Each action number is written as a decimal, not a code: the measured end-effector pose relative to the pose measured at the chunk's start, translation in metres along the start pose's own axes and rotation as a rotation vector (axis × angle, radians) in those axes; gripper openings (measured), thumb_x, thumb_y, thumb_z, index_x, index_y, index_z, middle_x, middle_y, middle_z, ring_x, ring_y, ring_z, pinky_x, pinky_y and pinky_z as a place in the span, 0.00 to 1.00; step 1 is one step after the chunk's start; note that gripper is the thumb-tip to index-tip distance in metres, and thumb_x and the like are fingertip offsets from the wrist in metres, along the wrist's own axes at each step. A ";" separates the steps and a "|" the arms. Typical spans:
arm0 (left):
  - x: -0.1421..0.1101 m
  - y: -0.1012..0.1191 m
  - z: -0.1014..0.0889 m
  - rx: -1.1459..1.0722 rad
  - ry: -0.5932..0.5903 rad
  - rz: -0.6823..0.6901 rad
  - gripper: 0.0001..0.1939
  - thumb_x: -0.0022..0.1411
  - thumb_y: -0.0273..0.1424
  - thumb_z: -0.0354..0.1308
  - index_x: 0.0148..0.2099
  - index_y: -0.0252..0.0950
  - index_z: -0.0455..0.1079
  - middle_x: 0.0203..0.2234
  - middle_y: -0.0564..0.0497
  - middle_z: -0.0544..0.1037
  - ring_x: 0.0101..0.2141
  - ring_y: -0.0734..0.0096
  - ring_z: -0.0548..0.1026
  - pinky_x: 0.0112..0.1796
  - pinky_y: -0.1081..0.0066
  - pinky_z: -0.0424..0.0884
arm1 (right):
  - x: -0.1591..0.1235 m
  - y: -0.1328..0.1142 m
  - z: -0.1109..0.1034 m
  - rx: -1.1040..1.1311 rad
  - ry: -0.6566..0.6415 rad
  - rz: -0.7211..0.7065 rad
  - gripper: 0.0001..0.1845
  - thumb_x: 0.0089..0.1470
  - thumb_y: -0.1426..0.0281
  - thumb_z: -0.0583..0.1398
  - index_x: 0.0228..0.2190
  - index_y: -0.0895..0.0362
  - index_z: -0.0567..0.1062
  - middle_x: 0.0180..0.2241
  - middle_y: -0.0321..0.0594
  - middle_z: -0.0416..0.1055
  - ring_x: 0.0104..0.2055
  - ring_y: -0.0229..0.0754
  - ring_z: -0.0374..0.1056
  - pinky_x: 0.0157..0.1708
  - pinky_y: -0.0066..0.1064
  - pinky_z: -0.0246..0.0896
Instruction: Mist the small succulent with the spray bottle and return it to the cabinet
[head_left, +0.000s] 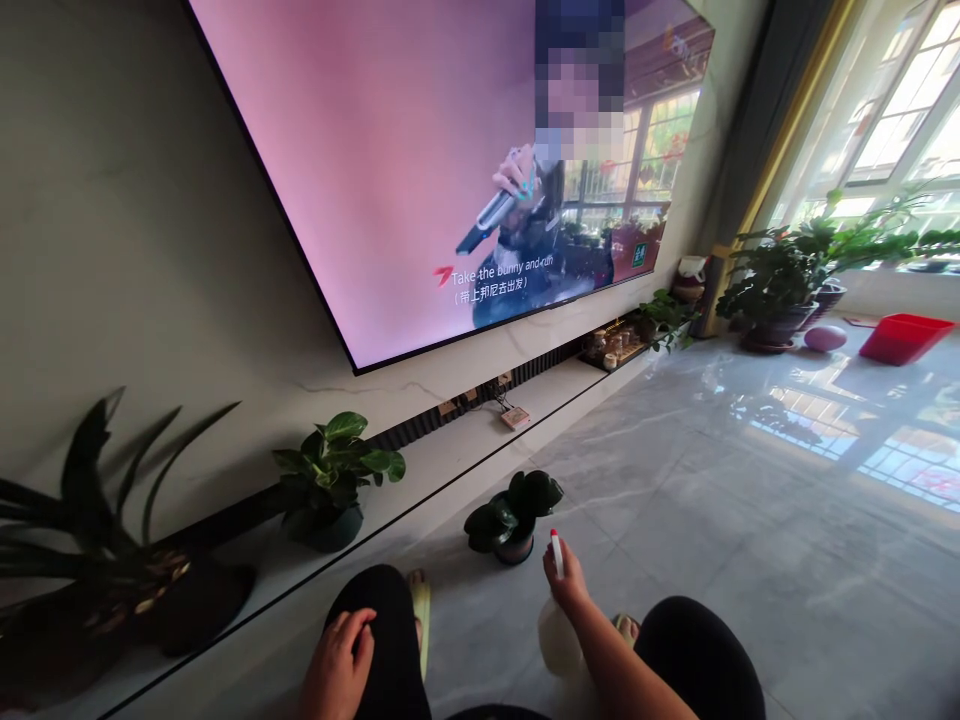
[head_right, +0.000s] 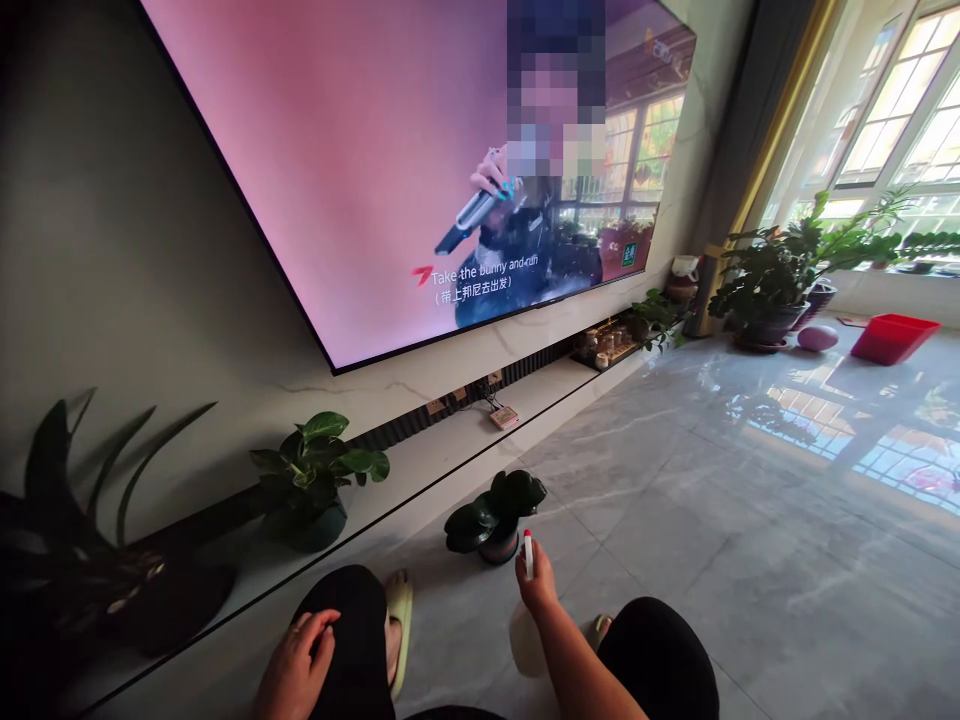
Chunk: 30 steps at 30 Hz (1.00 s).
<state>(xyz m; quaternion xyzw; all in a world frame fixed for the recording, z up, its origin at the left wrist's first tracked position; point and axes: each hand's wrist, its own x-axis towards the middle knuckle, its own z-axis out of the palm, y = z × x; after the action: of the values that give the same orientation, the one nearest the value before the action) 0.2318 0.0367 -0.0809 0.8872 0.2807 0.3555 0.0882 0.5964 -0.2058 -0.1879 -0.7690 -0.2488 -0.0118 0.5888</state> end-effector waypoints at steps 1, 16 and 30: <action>0.001 0.000 0.000 0.003 0.000 0.002 0.12 0.68 0.37 0.54 0.42 0.43 0.79 0.35 0.49 0.85 0.37 0.58 0.85 0.39 0.62 0.82 | 0.001 0.002 0.000 0.018 -0.005 0.015 0.30 0.57 0.41 0.56 0.35 0.55 0.78 0.29 0.45 0.80 0.31 0.49 0.77 0.35 0.38 0.76; 0.003 0.003 -0.002 0.050 0.029 0.099 0.10 0.70 0.34 0.54 0.43 0.42 0.78 0.33 0.51 0.84 0.35 0.61 0.85 0.37 0.65 0.82 | 0.003 0.009 0.002 0.077 -0.035 0.046 0.27 0.57 0.43 0.59 0.38 0.55 0.77 0.32 0.44 0.81 0.34 0.48 0.78 0.39 0.38 0.74; 0.006 0.007 -0.005 0.064 0.053 0.177 0.08 0.71 0.32 0.54 0.44 0.42 0.76 0.33 0.52 0.83 0.34 0.63 0.84 0.35 0.66 0.81 | 0.006 0.001 -0.003 0.065 -0.038 0.077 0.32 0.55 0.35 0.57 0.32 0.51 0.75 0.27 0.42 0.78 0.29 0.48 0.74 0.34 0.38 0.72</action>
<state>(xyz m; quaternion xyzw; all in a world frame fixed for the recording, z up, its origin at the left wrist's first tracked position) 0.2348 0.0341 -0.0715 0.9011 0.2144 0.3762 0.0206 0.6034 -0.2066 -0.1861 -0.7586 -0.2304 0.0333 0.6086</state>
